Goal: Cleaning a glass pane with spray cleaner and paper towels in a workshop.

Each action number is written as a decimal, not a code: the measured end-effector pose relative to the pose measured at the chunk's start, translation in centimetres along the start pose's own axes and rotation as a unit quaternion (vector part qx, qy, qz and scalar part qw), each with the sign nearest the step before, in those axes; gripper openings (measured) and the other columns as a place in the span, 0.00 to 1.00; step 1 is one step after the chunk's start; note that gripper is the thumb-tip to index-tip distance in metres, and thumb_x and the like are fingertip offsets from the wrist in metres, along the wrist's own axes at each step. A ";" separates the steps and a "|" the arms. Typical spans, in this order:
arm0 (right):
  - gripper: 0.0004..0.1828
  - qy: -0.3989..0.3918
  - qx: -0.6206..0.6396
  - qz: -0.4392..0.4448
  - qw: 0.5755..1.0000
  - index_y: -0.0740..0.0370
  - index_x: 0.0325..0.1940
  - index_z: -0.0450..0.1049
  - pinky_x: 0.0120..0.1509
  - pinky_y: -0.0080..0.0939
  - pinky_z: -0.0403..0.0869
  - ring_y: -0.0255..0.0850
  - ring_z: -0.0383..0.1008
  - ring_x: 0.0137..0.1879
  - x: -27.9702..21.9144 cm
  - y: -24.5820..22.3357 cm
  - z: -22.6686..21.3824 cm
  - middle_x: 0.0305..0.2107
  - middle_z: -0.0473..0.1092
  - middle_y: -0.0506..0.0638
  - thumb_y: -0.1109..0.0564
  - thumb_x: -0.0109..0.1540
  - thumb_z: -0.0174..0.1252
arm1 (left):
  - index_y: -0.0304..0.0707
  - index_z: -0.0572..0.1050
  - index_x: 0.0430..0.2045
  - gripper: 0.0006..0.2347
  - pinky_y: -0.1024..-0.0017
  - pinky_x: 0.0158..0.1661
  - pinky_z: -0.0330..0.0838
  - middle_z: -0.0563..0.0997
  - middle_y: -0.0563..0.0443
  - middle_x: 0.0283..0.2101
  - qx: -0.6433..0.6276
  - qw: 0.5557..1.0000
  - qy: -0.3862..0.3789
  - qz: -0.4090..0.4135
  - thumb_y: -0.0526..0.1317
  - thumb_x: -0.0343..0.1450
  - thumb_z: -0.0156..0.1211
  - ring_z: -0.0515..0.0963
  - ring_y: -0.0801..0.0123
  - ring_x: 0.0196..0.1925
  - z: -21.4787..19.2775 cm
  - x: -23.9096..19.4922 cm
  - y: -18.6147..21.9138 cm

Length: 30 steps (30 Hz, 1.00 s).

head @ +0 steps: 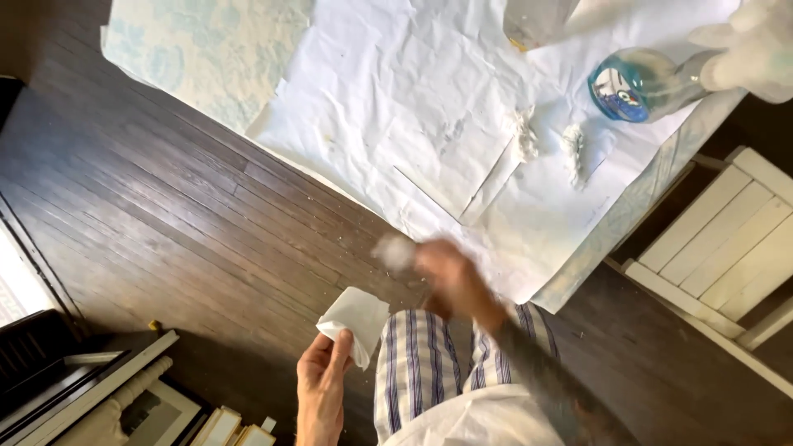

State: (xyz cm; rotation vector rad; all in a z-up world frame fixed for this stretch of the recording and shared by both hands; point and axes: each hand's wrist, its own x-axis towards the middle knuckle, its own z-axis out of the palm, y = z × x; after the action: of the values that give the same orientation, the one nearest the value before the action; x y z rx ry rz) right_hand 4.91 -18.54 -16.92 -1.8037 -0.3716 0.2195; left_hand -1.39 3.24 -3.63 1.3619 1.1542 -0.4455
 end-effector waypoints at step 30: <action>0.09 -0.212 -0.151 -0.705 0.660 0.72 0.51 0.76 0.58 0.49 0.77 0.51 0.75 0.51 7.4 -45.7 0.9 0.47 0.72 0.59 0.68 0.67 0.55 | 0.14 0.69 0.60 0.22 0.68 0.50 0.76 0.84 0.29 0.50 -0.497 0.676 0.054 0.541 0.32 0.72 0.60 0.84 0.55 0.49 -5.4 -15.6 -0.3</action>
State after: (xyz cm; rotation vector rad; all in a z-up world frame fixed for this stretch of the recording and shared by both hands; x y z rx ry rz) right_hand 5.29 -4.58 27.21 -1.2422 -2.1003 -0.5806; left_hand -10.33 2.57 10.22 0.8169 0.3181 1.0312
